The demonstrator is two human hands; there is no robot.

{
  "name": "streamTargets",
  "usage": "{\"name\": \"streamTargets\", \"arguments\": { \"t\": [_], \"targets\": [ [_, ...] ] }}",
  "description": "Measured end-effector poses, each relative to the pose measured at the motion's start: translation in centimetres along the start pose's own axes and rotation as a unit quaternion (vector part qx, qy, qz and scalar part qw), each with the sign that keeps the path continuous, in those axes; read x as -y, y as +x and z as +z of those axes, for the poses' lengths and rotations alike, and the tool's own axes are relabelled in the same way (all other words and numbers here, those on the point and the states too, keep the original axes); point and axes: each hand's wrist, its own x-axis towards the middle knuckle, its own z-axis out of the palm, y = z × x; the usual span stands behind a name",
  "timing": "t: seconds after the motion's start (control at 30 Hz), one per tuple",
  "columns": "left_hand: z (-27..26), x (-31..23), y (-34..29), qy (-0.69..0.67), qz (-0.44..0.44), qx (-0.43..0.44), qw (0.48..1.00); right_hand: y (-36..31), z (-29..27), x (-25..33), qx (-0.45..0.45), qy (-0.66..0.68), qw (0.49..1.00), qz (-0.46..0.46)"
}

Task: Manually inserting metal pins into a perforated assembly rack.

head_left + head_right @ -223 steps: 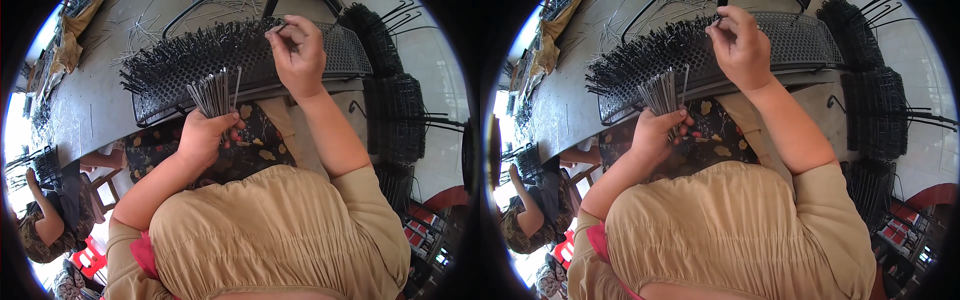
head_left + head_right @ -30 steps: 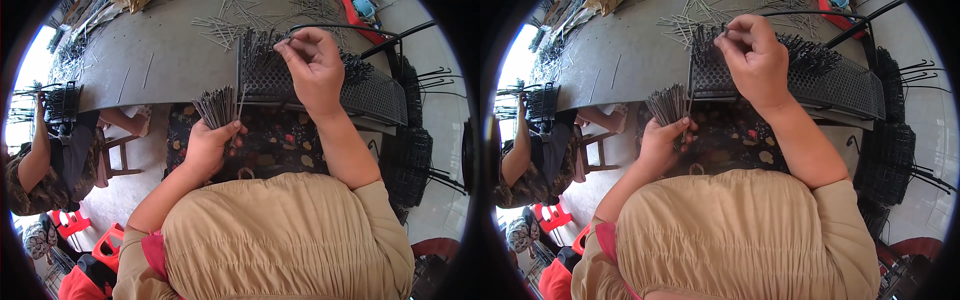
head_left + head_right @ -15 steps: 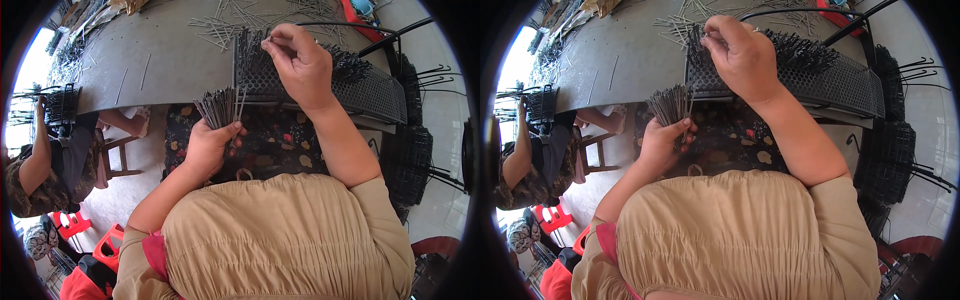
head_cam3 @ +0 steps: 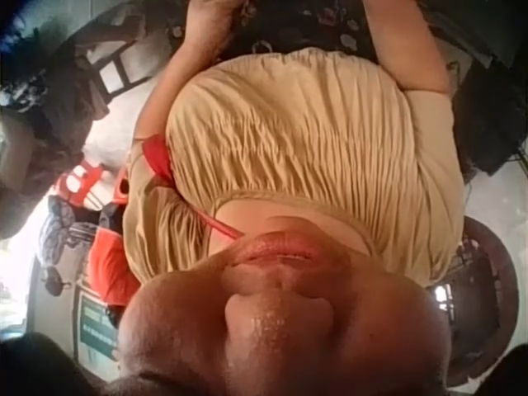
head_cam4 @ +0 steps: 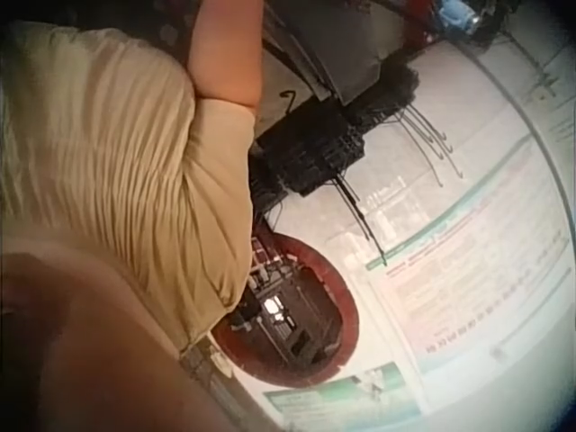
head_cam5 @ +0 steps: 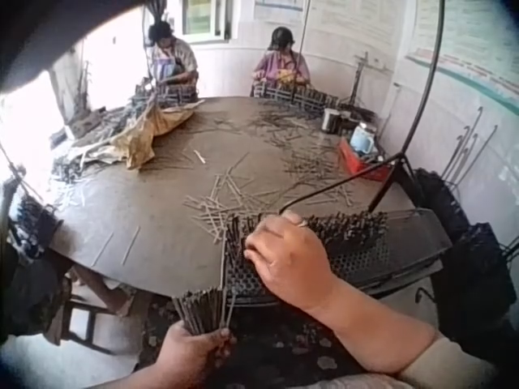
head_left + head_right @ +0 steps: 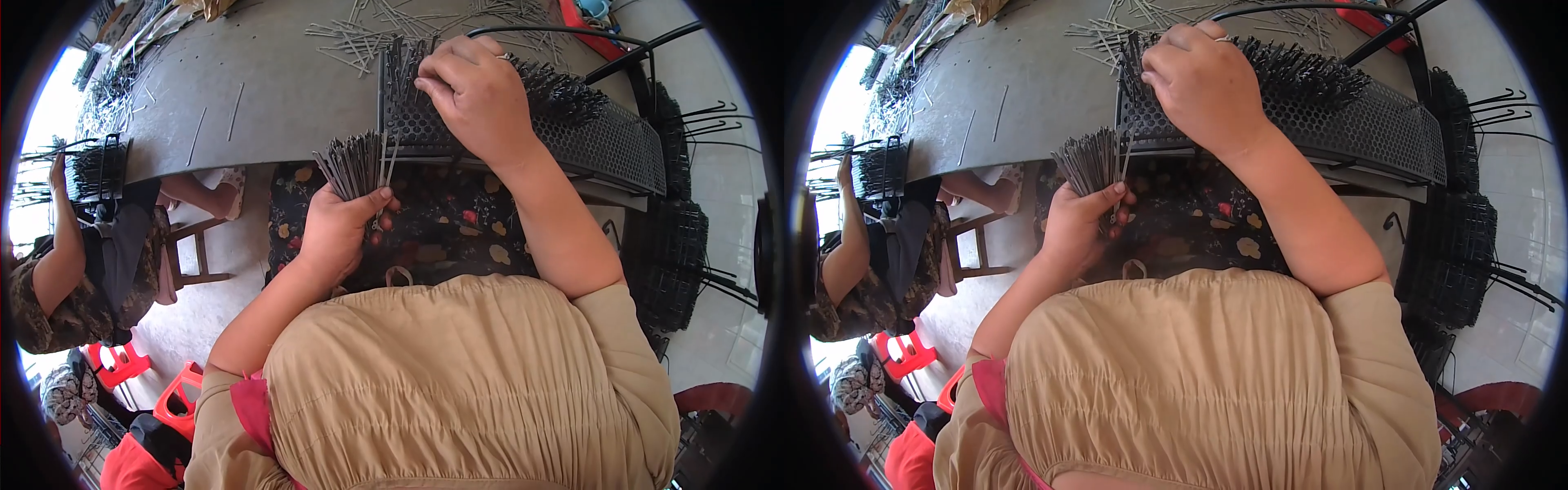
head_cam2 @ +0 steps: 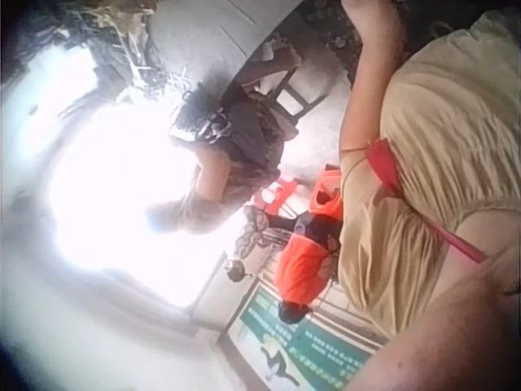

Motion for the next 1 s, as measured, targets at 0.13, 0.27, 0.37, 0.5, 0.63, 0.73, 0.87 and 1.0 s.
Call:
{"name": "streamTargets", "arguments": {
  "t": [0.13, 0.27, 0.37, 0.5, 0.63, 0.73, 0.87, 1.0],
  "targets": [
    [-0.1, 0.0, -0.2, -0.025, 0.013, 0.029, 0.999, -1.6, -0.9, 2.2, -0.005, 0.076, 0.992, 0.1],
    [0.5, -0.3, -0.6, -0.064, 0.022, 0.071, 0.995, -2.8, -1.0, 4.3, 0.201, 0.527, 0.715, 0.412],
    [0.4, 0.0, -0.6, -0.054, 0.023, 0.076, 0.995, -2.1, -2.2, 3.4, 0.147, 0.505, 0.732, 0.433],
    [0.1, 0.4, -0.3, -0.04, 0.023, 0.06, 0.997, -1.6, -0.5, 0.6, -0.128, 0.221, 0.95, 0.181],
    [0.5, 0.3, -0.5, -0.037, 0.02, 0.056, 0.998, -1.6, -0.2, 0.1, -0.094, 0.163, 0.971, 0.145],
    [0.4, 0.3, -0.4, -0.032, 0.027, 0.063, 0.997, -1.7, 0.1, 0.2, -0.075, 0.147, 0.975, 0.149],
    [0.2, 0.3, -0.5, -0.019, 0.015, 0.053, 0.998, -1.4, 0.2, 0.4, -0.085, 0.141, 0.979, 0.117],
    [0.1, 0.6, -0.3, -0.021, -0.004, 0.033, 0.999, -1.0, -0.2, -0.5, -0.046, 0.004, 0.999, 0.008]
  ]
}}
